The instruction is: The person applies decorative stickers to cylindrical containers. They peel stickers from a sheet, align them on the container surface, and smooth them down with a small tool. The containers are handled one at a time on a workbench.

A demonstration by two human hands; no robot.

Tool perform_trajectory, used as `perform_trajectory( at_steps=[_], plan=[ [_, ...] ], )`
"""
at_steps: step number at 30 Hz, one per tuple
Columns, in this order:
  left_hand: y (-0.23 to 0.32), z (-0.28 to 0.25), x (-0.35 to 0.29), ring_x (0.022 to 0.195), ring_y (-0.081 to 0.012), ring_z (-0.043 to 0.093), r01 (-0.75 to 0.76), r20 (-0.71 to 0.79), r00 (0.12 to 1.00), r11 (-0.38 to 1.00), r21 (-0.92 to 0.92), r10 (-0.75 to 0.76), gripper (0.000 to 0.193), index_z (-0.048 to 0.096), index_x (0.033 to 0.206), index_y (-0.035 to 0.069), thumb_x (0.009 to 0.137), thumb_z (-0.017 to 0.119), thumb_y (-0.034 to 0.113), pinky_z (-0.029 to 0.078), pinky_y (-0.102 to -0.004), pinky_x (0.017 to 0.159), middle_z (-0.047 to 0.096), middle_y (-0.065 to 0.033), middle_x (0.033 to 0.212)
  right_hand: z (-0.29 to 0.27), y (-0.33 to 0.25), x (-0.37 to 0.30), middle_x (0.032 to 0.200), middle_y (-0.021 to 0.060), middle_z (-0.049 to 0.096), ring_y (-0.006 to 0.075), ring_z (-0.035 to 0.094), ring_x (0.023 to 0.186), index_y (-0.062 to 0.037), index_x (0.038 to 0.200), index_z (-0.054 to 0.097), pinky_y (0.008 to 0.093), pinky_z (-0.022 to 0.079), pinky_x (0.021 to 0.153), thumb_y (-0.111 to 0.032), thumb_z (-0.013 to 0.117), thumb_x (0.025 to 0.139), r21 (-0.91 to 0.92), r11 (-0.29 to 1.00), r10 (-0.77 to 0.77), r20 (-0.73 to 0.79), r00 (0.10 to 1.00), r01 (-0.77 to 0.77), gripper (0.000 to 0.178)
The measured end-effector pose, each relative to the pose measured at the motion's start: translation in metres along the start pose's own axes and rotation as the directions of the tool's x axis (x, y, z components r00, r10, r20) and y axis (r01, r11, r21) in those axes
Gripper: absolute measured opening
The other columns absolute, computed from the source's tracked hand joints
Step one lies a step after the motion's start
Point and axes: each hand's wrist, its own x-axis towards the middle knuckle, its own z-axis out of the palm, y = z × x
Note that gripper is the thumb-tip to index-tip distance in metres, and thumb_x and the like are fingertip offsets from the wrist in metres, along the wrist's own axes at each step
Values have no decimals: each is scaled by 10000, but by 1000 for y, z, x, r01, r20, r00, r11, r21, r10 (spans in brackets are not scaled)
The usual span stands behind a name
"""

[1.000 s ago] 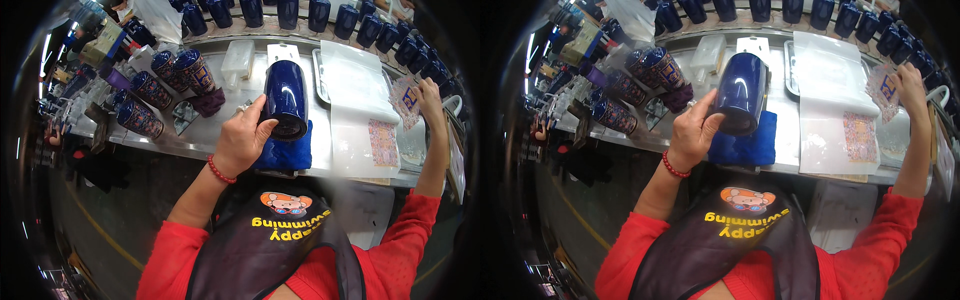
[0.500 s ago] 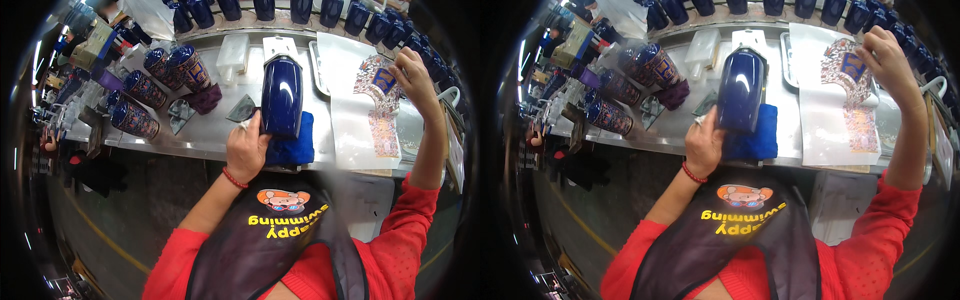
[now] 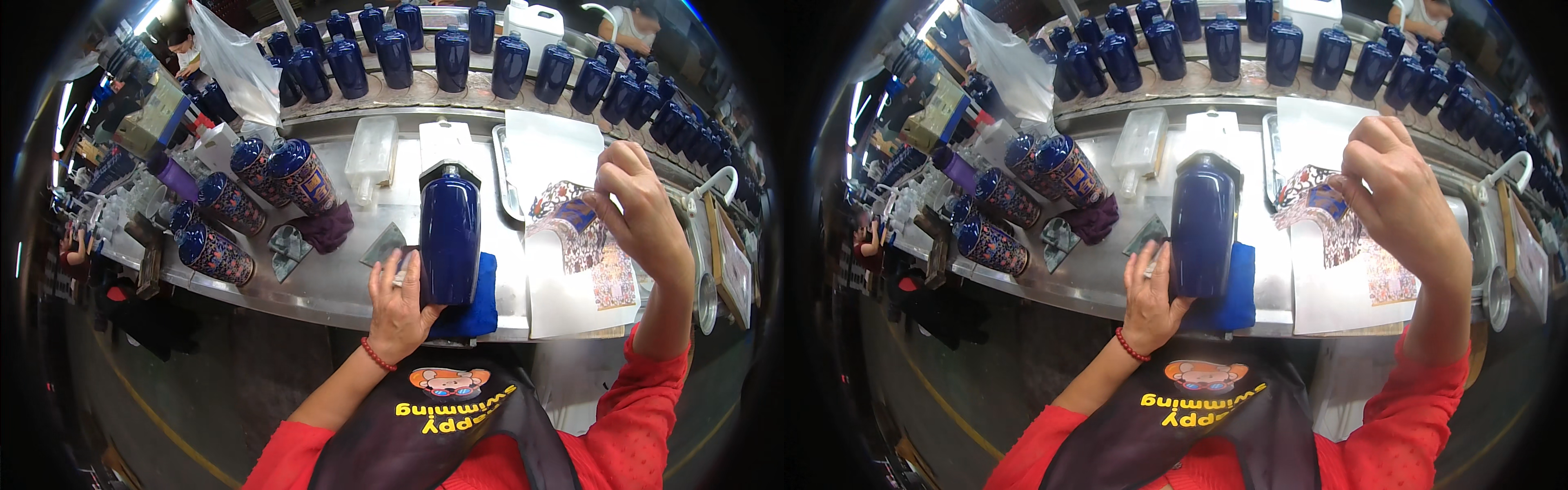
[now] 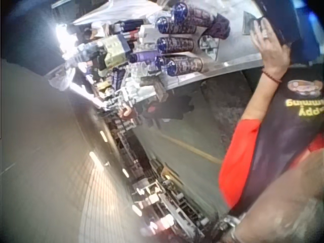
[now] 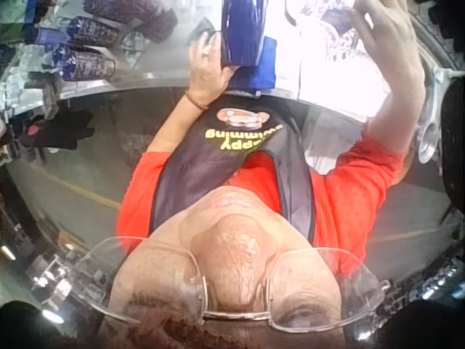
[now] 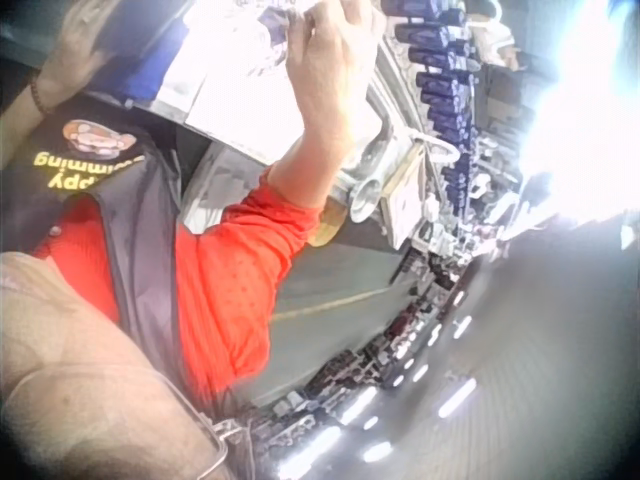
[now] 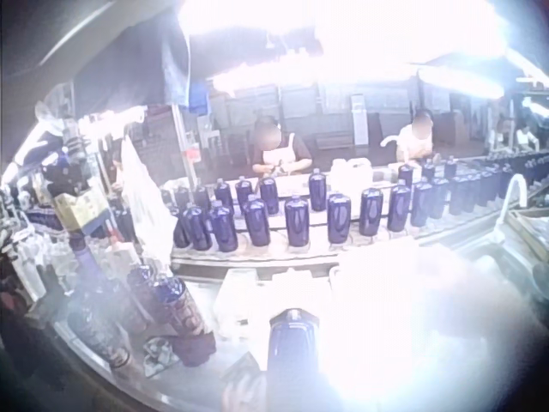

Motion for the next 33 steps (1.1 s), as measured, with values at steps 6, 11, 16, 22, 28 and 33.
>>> perform_trajectory(
  at_steps=[6,11,16,22,28,33],
  plan=[
    [-14,9,-5,1431,-488,329,15,32,999,991,-131,-11,896,352,1506,-114,972,570,572,213,-626,1160,514,-321,1391,9,-16,17,879,123,540,334,543,904,-2,789,533,432,458,767,-5,741,784,67,996,-57,8,998,57,208],
    [-20,5,-2,1440,-506,295,19,104,995,980,-198,2,966,328,1518,-105,932,618,606,200,-607,1176,405,-371,1458,11,-27,24,875,120,543,336,553,915,-8,775,539,428,468,780,-21,769,752,79,994,-82,15,997,81,231],
    [1,-32,35,1468,-506,238,-86,50,993,941,-327,109,1124,259,1551,-71,835,698,677,169,-578,1201,326,-343,1527,12,-39,30,878,104,515,318,533,890,-36,768,510,419,454,763,-10,784,726,124,981,-145,-31,989,147,279],
    [24,-86,120,1350,-443,349,-191,49,943,657,-729,328,691,504,1308,34,842,747,482,239,-499,1154,478,-259,1339,5,-62,36,897,105,514,322,532,887,-49,775,509,416,452,762,-34,774,727,175,960,-214,-42,976,218,270],
    [27,-103,109,961,-258,534,172,301,946,600,-781,120,217,660,943,64,877,713,264,382,-389,954,642,-101,915,14,-58,26,873,110,520,308,534,850,-40,782,505,384,440,732,-54,769,751,349,910,-234,-13,972,224,267],
    [-6,-80,104,900,-209,531,258,319,948,622,-739,-14,191,652,888,62,897,684,251,408,-347,899,630,-64,870,74,-35,24,937,110,524,261,520,825,-13,825,532,369,447,705,-92,748,862,541,839,-88,227,970,-50,233]
  ],
)
